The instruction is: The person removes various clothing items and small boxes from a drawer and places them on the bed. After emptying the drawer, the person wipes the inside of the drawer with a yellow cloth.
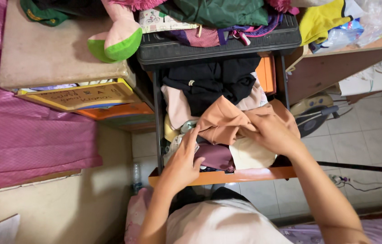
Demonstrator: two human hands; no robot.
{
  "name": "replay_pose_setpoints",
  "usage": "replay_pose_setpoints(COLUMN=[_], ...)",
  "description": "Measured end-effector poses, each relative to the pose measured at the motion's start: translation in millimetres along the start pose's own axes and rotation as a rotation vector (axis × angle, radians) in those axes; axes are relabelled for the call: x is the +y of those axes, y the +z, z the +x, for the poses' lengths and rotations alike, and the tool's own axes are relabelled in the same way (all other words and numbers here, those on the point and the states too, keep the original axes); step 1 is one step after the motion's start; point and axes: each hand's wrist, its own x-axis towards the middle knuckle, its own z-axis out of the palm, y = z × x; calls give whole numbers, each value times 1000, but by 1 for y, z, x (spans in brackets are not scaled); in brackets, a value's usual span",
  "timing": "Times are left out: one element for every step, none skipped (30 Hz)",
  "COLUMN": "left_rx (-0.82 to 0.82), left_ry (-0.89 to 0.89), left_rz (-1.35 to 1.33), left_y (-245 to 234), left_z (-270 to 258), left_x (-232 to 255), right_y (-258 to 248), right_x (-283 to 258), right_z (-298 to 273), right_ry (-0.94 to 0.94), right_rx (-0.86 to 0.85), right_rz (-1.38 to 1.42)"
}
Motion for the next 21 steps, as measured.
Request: replay_pose_setpoints(left_rx=[9, 18, 27, 16, 6, -8, -79, -155, -230, -170, -107, -43, 154, 336, 514, 484, 451, 415, 247, 67, -120], left_ry=[-70, -147, -224, -242, -260, -277, -267, -253, -235, -274, -310, -341, -374, -403, -429, -293, -157, -26, -95, -166, -244], left_rz=[-5, -13, -21, -15, -9, -5, -173, -341, -509, -751, -992, -1233, -1096, -949, -797, -751, -706, -660, -870, -1073, -1267], left_y=[1, 4, 8, 12, 18, 25, 34, 46, 58, 71, 82, 87, 86, 81, 73, 62, 50, 41, 36, 34, 35], left_z=[0, -2, -5, -5, -6, -8, -10, -13, -14, -8, 2, 8, 8, 8, 10, 11, 15, 18, 23, 30, 34], left_x=[-2, -3, -5, -7, -10, -14, -16, -17, -18, -21, -23, -23, -22, -19, -13, -8, -3, 2, 7, 12, 16], right_y=[-3, -4, -5, -7, -10, -14, -19, -24, -31, -36, -42, -49, -54, -60, -68, -73, -77, -80, -80, -77, -73], right_x=[-2, -5, -9, -12, -15, -18, -21, -23, -25, -27, -31, -33, -35, -36, -36, -36, -37, -38, -42, -47, -54], right_z=[2, 1, -1, 0, 2, 3, 4, 7, 11, 13, 9, 3, -4, -12, -23, -34, -45, -56, -66, -73, -79], right_ry=[-36, -71, -106, -141, -122, -98, -74, 12, 97, 182, 127, 74, 21, 36, 51, 67, 199, 332, 464, 436, 408], right_rx=[29, 44, 60, 81, 60, 38, 16, -17, -51, -82, -45, -4, 36, 68, 101, 132, 131, 125, 119, 182, 243], right_rz=[35, 38, 42, 43, 79, 113, 147, 196, 245, 295, 308, 318, 328, 326, 325, 325, 359, 395, 433, 393, 352])
